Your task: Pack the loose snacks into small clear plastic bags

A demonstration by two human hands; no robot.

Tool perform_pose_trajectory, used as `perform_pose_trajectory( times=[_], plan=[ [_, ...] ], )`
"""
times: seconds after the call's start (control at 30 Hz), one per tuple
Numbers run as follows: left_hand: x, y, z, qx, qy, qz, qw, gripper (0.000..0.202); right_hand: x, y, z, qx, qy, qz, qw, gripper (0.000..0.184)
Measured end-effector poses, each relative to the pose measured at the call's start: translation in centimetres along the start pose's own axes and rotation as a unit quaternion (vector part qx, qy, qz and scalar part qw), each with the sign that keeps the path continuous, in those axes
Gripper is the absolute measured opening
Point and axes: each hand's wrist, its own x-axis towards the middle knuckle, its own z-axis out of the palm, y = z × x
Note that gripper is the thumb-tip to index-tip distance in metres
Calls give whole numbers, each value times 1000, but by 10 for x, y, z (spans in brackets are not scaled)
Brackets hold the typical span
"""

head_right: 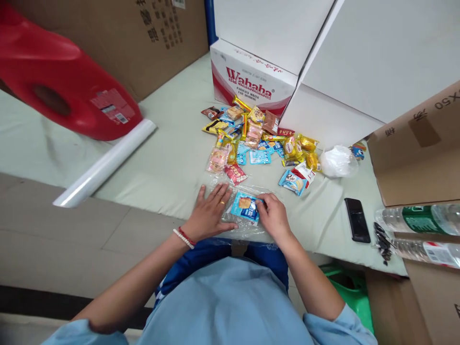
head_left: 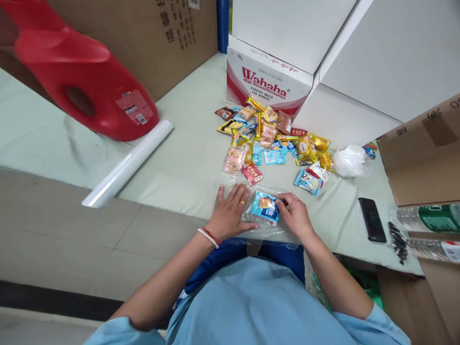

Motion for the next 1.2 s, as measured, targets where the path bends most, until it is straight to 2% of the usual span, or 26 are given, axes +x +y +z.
perform_pose_trajectory(
  times=[0.17,0.27,0.33,0.43,0.5,0.57,0.63,0.73,0.83,0.9,1.0,1.1,1.2],
  plan=[
    [-5,-3,-8,8,53,0,999,78,4,5,3,-34,-5,-17,999,23],
    [-12,-6,-17,26,83,4,996,68,-8,1,-10,-32,46,-44,997,24],
    [-20,-10,-22,33,114,20,993,62,-27,0,-24,-35,56,-105,992,20],
    [-36,-20,-26,15,149,94,984,50,-62,9,-39,-100,-33,-246,964,21],
    [-46,-29,-24,-12,108,176,978,44,-83,25,-40,-174,-93,-300,933,32],
    [-54,-37,-20,-24,38,233,971,42,-96,44,-35,-229,-105,-309,917,36],
    [-57,-44,-16,-19,-4,242,970,38,-100,60,-29,-236,-85,-303,919,36],
    [-52,-48,-21,-54,-14,211,976,20,-91,67,-31,-159,-92,-289,940,30],
    [-38,-47,-36,-157,-16,155,975,19,-70,53,-46,-57,-127,-249,958,25],
    [-25,-47,-45,-225,3,121,967,17,-53,41,-58,-19,-139,-201,969,25],
    [-8,-47,-47,-278,42,66,957,21,-27,30,-68,25,-146,-106,983,29],
    [2,-46,-33,-245,68,-23,967,29,-5,34,-63,79,-156,-9,985,38],
    [2,-40,-20,-162,110,-108,975,18,8,45,-52,90,-177,61,978,46]
  ],
)
